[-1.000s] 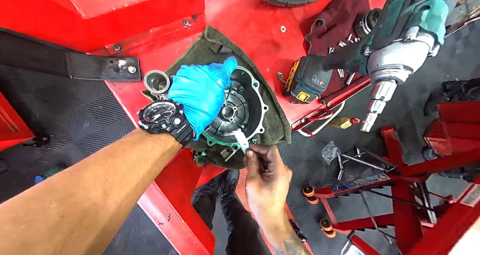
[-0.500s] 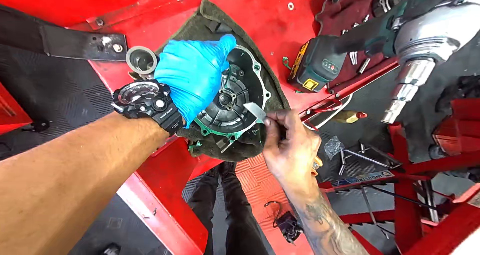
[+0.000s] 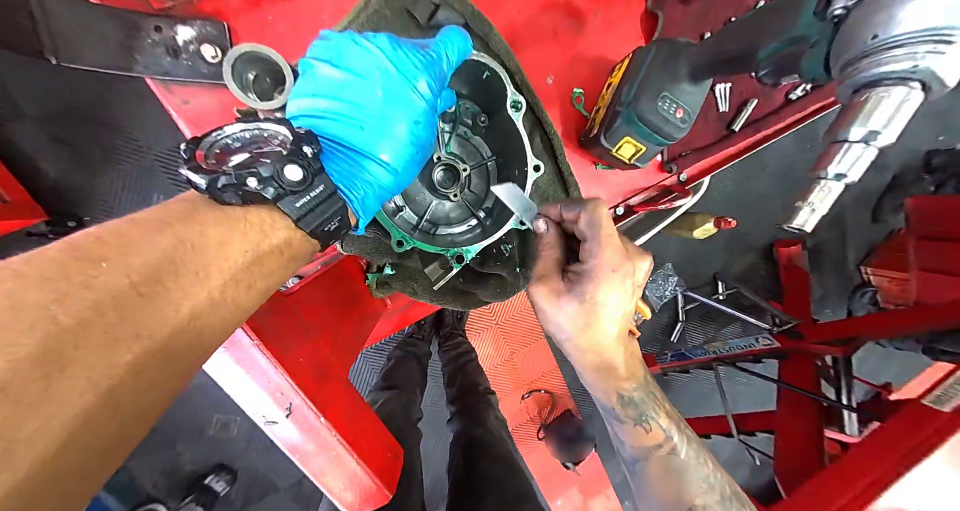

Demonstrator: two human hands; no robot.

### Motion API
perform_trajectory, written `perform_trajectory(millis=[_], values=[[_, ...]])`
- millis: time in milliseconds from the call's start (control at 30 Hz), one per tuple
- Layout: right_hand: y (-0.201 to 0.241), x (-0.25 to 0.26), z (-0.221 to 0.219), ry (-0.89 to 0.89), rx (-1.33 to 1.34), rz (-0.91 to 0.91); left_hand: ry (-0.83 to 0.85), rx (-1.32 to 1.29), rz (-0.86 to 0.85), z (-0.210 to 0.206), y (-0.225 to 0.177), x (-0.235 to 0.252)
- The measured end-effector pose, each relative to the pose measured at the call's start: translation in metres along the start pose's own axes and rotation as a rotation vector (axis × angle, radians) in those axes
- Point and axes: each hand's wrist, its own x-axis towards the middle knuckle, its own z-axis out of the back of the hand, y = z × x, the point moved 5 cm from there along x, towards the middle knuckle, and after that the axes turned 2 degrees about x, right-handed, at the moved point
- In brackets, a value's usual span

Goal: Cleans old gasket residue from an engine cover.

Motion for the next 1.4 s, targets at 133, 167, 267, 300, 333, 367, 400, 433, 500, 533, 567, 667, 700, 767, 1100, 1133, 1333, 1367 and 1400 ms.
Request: perform_trajectory(millis=[133,167,267,300,333,367,400,433,500,533,567,667,700,767,1100,1133,1333,1367,1400], values=[[0.002,0.000,-0.002,-0.012,0.011,0.009,-0.007,-0.003,-0.021,0.000,0.000,0.000],[0.001,-0.003,-0.001,-0.012,0.013,0.015,-0.009,-0.004,-0.027,0.001,0.001,0.000],[-0.002,0.006,-0.001,-0.021,0.002,0.013,0.006,-0.010,-0.024,0.002,-0.001,-0.001],[-0.002,0.008,-0.002,-0.020,0.005,0.004,0.005,-0.007,-0.017,0.001,-0.001,-0.002],[-0.001,0.006,-0.003,-0.023,0.014,-0.002,-0.008,0.000,-0.007,0.000,-0.001,-0.001],[-0.001,0.001,-0.003,-0.027,0.022,-0.008,-0.018,0.002,0.003,-0.001,0.000,-0.001],[0.000,-0.004,-0.002,-0.028,0.026,-0.019,-0.019,-0.001,0.000,-0.001,0.000,-0.002],[0.000,-0.004,-0.002,-0.031,0.024,-0.028,-0.020,-0.004,-0.008,0.000,0.000,-0.001],[0.002,-0.001,-0.003,-0.043,0.014,-0.052,0.008,-0.004,-0.003,0.001,-0.001,-0.001],[0.005,-0.002,-0.004,-0.051,0.013,-0.071,0.005,0.002,-0.007,0.001,-0.001,-0.001],[0.008,-0.006,-0.005,-0.055,0.015,-0.089,0.005,0.006,-0.009,0.001,-0.001,0.000],[0.012,-0.018,-0.007,-0.068,0.023,-0.122,0.007,0.006,-0.009,0.000,0.000,-0.001],[0.011,-0.014,-0.008,-0.086,0.015,-0.121,-0.004,0.011,-0.012,0.000,0.000,0.000],[0.011,-0.006,-0.008,-0.101,-0.002,-0.127,-0.007,0.005,-0.007,0.001,-0.001,-0.001],[0.020,-0.019,-0.008,-0.097,-0.042,-0.154,0.007,-0.008,-0.004,0.002,0.000,0.000],[0.018,-0.018,-0.008,-0.098,-0.047,-0.151,0.010,-0.007,-0.001,0.002,0.000,-0.001],[0.026,-0.018,-0.011,-0.095,-0.042,-0.174,0.018,0.008,0.003,0.001,-0.001,0.000],[0.024,-0.015,-0.012,-0.115,-0.037,-0.170,0.016,-0.001,0.006,0.002,-0.001,-0.001],[0.023,-0.011,-0.013,-0.141,-0.035,-0.171,0.008,-0.009,0.009,0.002,-0.001,-0.001]])
